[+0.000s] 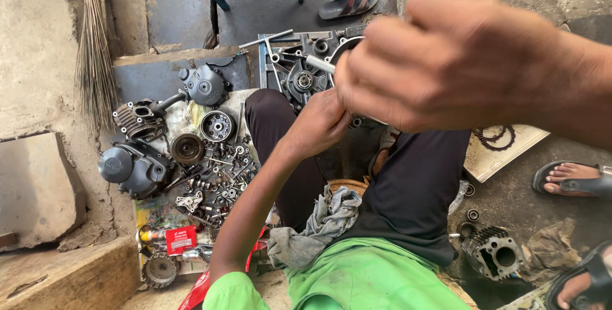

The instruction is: The person uses a T-handle wrench to tighten bolts on a disassembled engine casing resting on their lap. They repeatedly reposition the tool and apply torque to fasten components within the open engine housing.

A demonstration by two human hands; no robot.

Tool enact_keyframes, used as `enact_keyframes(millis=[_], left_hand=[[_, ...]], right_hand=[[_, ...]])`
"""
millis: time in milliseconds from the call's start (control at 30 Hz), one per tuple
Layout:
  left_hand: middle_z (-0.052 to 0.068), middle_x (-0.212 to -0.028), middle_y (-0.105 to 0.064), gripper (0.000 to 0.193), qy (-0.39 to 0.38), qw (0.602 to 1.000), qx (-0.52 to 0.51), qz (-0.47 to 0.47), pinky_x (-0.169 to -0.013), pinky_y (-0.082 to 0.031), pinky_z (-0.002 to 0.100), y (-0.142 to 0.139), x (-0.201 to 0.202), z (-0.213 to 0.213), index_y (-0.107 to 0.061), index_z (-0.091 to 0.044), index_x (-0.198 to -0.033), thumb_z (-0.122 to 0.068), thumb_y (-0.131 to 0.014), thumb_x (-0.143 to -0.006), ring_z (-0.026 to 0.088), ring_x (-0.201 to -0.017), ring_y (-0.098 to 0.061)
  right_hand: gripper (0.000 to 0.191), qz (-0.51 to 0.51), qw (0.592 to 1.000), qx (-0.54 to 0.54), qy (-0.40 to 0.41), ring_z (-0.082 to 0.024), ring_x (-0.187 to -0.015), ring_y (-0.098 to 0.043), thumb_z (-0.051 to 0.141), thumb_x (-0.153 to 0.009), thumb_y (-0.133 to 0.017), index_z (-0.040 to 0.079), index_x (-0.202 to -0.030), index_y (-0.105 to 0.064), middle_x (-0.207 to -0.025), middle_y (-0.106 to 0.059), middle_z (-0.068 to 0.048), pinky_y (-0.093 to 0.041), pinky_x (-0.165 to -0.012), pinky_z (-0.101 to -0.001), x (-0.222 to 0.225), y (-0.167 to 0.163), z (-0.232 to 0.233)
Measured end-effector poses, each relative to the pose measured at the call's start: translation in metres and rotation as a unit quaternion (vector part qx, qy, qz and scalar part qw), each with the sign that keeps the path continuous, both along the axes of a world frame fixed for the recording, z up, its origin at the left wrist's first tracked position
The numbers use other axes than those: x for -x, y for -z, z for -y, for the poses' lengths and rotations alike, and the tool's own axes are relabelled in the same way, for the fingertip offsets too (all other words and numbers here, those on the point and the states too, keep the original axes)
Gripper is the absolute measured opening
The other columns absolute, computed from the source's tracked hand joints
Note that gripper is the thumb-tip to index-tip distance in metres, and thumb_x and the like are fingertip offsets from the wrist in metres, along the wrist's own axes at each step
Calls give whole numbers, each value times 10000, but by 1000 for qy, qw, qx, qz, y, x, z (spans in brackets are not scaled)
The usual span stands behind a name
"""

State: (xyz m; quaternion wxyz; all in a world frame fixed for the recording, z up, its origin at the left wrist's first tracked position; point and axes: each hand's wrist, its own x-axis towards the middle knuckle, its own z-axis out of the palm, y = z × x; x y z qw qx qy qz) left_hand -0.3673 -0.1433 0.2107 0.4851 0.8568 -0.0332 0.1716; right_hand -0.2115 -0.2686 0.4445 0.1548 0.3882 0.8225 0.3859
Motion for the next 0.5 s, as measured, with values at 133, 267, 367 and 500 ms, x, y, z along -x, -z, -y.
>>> enact_keyframes(millis=[133,267,367,500], left_hand=[[165,-979,-695,168,3,1000,-4,20,-858,-557,453,5,0,0,-611,-31,-1027,-43,-612,-859,386,-966,-692],[180,-973,-676,135,18,998,-38,44,-813,-522,480,-2,-1,-2,-596,0,-1059,-70,-600,-945,394,-946,-674],[174,-899,-668,189,-6,996,-60,-69,-763,-500,487,-11,-2,-5,-618,1,-1010,-184,-642,-1039,391,-881,-664],[156,-960,-689,150,52,998,-38,-8,-795,-528,469,-17,-1,-12,-637,-21,-1063,-151,-581,-1012,379,-920,-686]], right_hand=[[401,11,997,6,-74,-154,-1132,-592,339,-817,-604,138,-1161,-646,-1087,-652,-4,-434,-998,-346,6,11,-9],[624,125,982,83,-115,-211,-1395,-470,378,-791,-560,151,-1370,-614,-1367,-586,-61,-264,-1230,-439,-6,20,-18],[508,194,954,204,-102,-340,-1416,-449,359,-906,-531,50,-1297,-631,-1438,-564,-174,-173,-1234,-542,-14,31,-25],[511,161,950,213,-160,-303,-1312,-561,413,-885,-510,6,-1143,-681,-1293,-659,-165,-214,-1253,-540,-23,46,-37]])
